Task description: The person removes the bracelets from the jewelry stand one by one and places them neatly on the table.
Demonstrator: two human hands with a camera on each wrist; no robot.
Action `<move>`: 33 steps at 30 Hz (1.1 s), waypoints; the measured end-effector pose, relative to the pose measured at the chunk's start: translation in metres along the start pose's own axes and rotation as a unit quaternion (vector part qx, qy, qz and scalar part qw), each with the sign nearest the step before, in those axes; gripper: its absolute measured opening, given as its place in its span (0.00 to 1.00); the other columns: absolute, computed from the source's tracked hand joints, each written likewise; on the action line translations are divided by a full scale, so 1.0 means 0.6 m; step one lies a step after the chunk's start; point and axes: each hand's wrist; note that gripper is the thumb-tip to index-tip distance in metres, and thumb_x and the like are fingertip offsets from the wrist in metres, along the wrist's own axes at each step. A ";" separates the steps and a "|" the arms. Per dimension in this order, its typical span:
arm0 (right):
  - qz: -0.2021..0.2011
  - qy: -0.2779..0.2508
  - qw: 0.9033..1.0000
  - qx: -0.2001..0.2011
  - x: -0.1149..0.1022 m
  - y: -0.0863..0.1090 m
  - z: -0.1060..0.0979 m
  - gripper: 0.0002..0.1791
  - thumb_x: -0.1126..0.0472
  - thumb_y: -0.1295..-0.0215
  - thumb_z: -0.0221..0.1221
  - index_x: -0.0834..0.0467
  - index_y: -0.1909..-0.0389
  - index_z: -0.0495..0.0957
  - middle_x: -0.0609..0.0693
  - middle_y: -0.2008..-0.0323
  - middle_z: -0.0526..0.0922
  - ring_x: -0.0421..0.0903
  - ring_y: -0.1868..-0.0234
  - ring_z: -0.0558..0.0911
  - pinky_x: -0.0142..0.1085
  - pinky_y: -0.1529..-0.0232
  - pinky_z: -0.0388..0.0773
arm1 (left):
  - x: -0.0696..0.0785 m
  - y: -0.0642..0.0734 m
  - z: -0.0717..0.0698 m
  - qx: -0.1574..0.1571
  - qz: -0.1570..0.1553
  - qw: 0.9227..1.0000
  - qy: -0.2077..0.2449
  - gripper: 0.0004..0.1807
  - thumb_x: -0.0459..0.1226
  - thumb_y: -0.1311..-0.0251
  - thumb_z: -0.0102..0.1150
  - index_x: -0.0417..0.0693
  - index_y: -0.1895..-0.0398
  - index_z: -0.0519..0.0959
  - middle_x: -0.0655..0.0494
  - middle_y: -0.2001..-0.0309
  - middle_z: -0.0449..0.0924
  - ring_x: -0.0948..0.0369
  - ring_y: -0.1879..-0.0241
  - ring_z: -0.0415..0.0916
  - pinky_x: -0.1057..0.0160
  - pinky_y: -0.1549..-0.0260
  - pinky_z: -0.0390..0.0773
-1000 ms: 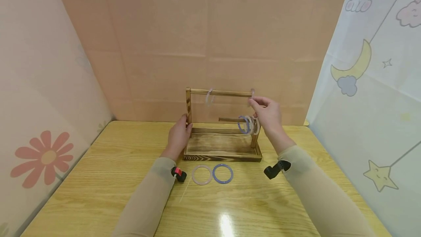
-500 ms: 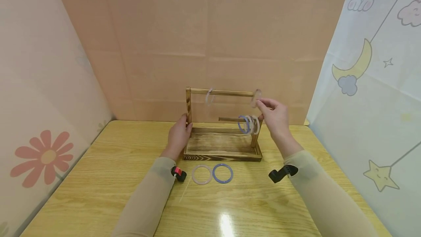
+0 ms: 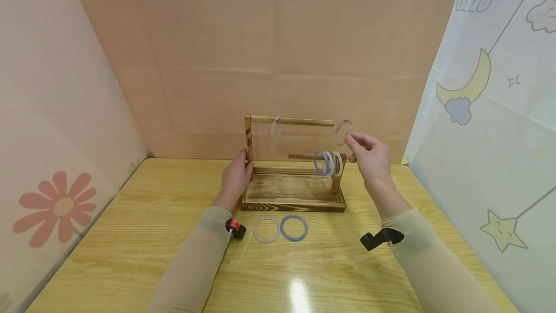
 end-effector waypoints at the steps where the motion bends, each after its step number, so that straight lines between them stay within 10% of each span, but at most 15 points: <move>1: 0.000 -0.004 1.000 0.001 0.000 0.002 -0.001 0.15 0.55 0.23 0.72 0.60 0.44 0.90 0.44 0.52 0.87 0.38 0.76 0.82 0.26 0.74 0.74 | 0.000 0.000 0.000 0.000 0.001 1.000 0.000 0.21 0.37 0.16 0.60 0.35 0.29 0.73 0.37 0.44 0.87 0.42 0.51 0.88 0.41 0.52 0.87; 14: 0.014 -0.032 0.999 -0.025 0.006 0.038 -0.022 0.06 0.58 0.23 0.71 0.54 0.51 0.92 0.40 0.54 0.92 0.37 0.78 0.80 0.29 0.62 0.84 | 0.000 0.000 0.002 0.000 0.006 1.000 -0.004 0.21 0.37 0.15 0.59 0.34 0.29 0.73 0.36 0.44 0.86 0.41 0.51 0.88 0.41 0.53 0.87; 33: 0.071 0.035 0.988 -0.130 0.025 0.091 -0.032 0.27 0.52 0.19 0.68 0.68 0.32 0.82 0.40 0.53 0.89 0.38 0.74 0.81 0.32 0.53 0.83 | -0.005 -0.003 -0.004 0.002 0.002 1.000 -0.007 0.21 0.37 0.16 0.60 0.34 0.30 0.73 0.36 0.45 0.86 0.41 0.50 0.88 0.40 0.51 0.87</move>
Point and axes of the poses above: each hand's wrist, its own y-axis away from the middle knuckle, its own z-axis out of the palm, x = y × z
